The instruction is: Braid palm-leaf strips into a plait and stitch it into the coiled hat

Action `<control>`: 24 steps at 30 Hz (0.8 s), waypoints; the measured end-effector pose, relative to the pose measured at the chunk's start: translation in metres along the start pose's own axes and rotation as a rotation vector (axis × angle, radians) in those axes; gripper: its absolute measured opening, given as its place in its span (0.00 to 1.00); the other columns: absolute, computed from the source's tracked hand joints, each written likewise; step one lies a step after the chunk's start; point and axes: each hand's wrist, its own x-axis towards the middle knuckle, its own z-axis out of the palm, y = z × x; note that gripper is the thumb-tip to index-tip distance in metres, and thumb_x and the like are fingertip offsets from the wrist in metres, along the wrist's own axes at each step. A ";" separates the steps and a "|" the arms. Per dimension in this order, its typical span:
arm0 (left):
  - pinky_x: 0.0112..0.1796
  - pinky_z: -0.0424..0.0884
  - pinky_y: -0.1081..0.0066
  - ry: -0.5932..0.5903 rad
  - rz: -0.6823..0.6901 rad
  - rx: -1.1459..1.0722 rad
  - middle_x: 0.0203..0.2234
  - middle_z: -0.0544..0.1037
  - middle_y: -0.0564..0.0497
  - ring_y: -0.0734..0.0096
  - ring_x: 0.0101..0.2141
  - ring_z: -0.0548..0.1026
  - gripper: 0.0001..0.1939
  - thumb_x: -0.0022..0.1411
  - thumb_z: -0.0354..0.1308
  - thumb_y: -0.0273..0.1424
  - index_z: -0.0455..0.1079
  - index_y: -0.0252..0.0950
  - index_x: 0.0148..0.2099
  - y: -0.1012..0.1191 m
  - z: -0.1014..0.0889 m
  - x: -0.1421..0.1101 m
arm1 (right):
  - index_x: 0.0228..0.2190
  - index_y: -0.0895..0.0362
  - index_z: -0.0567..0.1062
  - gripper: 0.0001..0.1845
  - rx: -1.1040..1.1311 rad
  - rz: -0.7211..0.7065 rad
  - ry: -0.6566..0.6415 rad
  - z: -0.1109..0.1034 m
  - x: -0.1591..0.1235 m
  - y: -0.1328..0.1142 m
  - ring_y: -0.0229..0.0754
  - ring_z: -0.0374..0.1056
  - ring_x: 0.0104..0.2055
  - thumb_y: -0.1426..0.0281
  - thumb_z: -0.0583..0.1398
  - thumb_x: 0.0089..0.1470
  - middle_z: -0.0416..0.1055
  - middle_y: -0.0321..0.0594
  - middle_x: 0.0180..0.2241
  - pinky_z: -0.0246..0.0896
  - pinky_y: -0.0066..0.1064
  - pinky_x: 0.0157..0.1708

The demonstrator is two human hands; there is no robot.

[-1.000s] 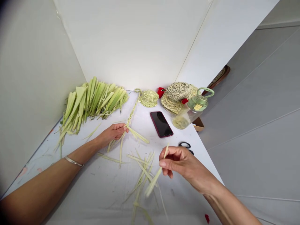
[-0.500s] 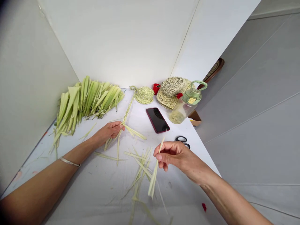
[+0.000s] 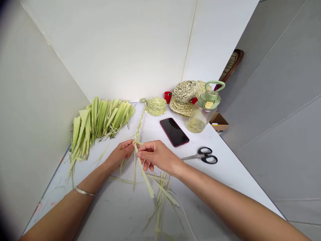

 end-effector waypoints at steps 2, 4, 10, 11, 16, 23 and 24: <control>0.23 0.47 0.74 0.043 0.014 0.044 0.17 0.53 0.62 0.77 0.20 0.49 0.21 0.62 0.55 0.49 0.60 0.37 0.29 -0.001 0.005 0.000 | 0.25 0.56 0.69 0.14 -0.138 -0.037 0.084 0.007 0.015 0.006 0.34 0.68 0.21 0.62 0.54 0.59 0.70 0.33 0.22 0.55 0.25 0.21; 0.23 0.48 0.74 0.083 0.022 0.085 0.18 0.54 0.61 0.76 0.21 0.50 0.21 0.63 0.55 0.48 0.59 0.38 0.28 -0.002 0.009 0.000 | 0.23 0.57 0.69 0.14 -0.209 -0.054 0.156 0.011 0.025 0.013 0.33 0.66 0.20 0.66 0.54 0.59 0.69 0.32 0.21 0.54 0.26 0.24; 0.23 0.49 0.73 0.110 0.021 0.136 0.19 0.55 0.60 0.74 0.22 0.52 0.18 0.65 0.52 0.47 0.61 0.39 0.31 -0.002 0.013 -0.001 | 0.19 0.56 0.65 0.16 -0.381 -0.061 0.210 0.013 0.033 0.022 0.35 0.61 0.20 0.71 0.53 0.58 0.65 0.31 0.17 0.48 0.28 0.26; 0.23 0.49 0.73 0.111 0.020 0.140 0.19 0.55 0.60 0.74 0.22 0.53 0.18 0.65 0.52 0.47 0.61 0.39 0.31 -0.002 0.014 -0.002 | 0.19 0.56 0.65 0.16 -0.400 -0.062 0.211 0.012 0.033 0.022 0.35 0.61 0.20 0.72 0.53 0.58 0.64 0.31 0.17 0.48 0.28 0.26; 0.25 0.51 0.73 0.136 0.007 0.154 0.20 0.55 0.59 0.73 0.23 0.53 0.19 0.64 0.54 0.47 0.61 0.38 0.30 0.004 0.017 -0.002 | 0.21 0.55 0.66 0.16 -0.478 -0.063 0.223 0.013 0.034 0.021 0.37 0.62 0.22 0.71 0.53 0.60 0.65 0.32 0.17 0.46 0.29 0.27; 0.24 0.48 0.73 0.110 -0.046 0.055 0.18 0.54 0.61 0.75 0.21 0.49 0.20 0.63 0.56 0.49 0.61 0.38 0.30 0.003 0.015 -0.001 | 0.24 0.55 0.71 0.14 -0.568 -0.094 0.232 0.004 0.031 0.016 0.39 0.61 0.26 0.65 0.58 0.60 0.69 0.36 0.22 0.43 0.31 0.28; 0.23 0.47 0.73 0.096 -0.057 0.029 0.17 0.52 0.62 0.76 0.21 0.48 0.20 0.63 0.56 0.49 0.61 0.38 0.31 0.002 0.014 -0.001 | 0.25 0.55 0.72 0.14 -0.570 -0.093 0.245 -0.002 0.031 0.015 0.40 0.62 0.28 0.64 0.59 0.60 0.69 0.37 0.24 0.44 0.31 0.29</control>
